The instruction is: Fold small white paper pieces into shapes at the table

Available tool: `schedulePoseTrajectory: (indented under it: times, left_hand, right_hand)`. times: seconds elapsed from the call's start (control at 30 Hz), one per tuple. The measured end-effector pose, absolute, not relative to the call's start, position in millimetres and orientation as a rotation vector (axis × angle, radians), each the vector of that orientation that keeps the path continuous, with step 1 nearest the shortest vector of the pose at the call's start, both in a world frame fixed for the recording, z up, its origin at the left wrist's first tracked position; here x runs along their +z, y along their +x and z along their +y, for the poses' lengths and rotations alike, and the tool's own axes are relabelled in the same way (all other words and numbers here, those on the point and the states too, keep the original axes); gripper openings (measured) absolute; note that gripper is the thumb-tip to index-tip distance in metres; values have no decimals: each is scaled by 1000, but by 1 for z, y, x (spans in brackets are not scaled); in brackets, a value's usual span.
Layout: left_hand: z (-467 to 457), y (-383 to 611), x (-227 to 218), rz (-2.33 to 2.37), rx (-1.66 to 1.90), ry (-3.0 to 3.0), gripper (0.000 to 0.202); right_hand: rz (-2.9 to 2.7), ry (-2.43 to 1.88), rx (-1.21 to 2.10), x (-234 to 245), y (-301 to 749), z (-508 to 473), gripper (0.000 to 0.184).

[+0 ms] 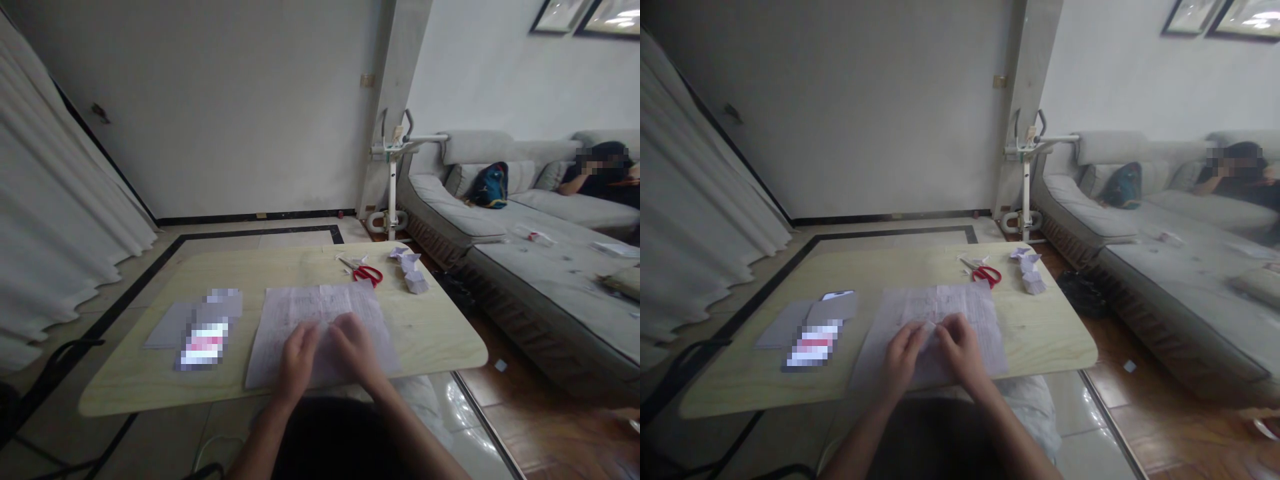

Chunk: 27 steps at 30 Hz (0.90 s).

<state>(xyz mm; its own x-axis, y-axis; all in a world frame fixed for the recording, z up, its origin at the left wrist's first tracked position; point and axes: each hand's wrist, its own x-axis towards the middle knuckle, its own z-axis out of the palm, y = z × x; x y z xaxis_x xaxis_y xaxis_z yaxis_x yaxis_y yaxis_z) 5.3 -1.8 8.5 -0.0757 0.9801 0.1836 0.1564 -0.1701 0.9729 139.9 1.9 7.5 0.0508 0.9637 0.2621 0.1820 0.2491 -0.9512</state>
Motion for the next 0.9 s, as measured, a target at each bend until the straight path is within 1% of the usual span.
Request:
schedulePoseTrajectory:
  times: [0.2,0.43,0.6,0.73,0.9]
  left_hand:
    - [-2,3,8,1265,1362,1389,25]
    - [-3,5,12,1240,1337,1357,21]
    - [-3,6,7,1212,1408,1472,18]
    - [-3,7,6,1189,1417,1570,21]
    - [-2,5,8,1187,1351,1476,18]
  right_hand:
    - [-1403,-1159,915,7,137,1,14]
    - [-1482,-1166,848,20,148,5,14]
    - [-1346,-1138,995,16,146,6,16]
    - [-1281,-1095,1101,12,145,6,18]
    - [-1297,-1141,1078,14,147,5,17]
